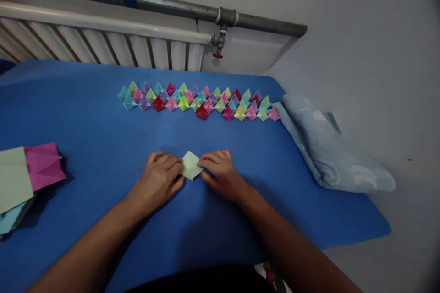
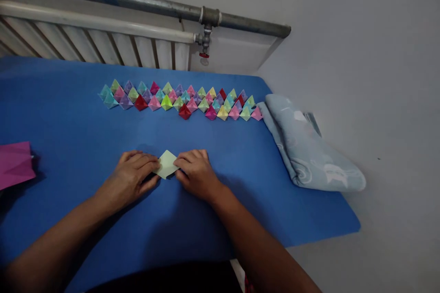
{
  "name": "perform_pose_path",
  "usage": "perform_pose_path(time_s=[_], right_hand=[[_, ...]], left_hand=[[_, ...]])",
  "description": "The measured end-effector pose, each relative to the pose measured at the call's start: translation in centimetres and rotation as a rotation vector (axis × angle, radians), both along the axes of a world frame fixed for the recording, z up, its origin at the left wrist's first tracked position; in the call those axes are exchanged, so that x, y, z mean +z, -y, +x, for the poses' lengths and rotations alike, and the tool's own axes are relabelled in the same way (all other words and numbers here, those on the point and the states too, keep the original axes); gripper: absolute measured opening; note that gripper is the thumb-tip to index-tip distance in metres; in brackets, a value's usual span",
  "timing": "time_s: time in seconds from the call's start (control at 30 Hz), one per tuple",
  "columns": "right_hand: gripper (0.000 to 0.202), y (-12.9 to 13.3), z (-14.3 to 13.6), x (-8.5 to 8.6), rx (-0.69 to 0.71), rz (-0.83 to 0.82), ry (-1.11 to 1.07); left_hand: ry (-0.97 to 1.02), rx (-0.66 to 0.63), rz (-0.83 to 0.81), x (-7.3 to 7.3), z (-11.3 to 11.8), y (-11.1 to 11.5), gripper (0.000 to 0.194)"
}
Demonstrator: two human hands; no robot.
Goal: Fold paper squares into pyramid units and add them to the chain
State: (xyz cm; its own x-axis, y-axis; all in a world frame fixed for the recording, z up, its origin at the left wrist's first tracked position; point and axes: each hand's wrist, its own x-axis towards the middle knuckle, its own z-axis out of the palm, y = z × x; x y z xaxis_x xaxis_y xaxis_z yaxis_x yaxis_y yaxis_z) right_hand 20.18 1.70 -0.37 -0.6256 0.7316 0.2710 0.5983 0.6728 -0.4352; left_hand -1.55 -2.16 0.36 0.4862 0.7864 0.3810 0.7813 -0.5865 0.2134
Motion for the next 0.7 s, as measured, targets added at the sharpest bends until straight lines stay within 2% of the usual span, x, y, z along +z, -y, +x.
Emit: perform_pose_path(time_s=[0.33,0.7], right_hand=[[0.009,-0.8,-0.1,0.5,-0.131,-0.222,-0.078],[0.015,-1.0,-0.9,0.1,-0.247,-0.237,-0.078]], left_hand=[[0.139,0.121,-0.157,-0.9,-0.3,-1.3,0.023],[0.175,0.238,-0.283,-0.7,0.2,-2.0,0.026]])
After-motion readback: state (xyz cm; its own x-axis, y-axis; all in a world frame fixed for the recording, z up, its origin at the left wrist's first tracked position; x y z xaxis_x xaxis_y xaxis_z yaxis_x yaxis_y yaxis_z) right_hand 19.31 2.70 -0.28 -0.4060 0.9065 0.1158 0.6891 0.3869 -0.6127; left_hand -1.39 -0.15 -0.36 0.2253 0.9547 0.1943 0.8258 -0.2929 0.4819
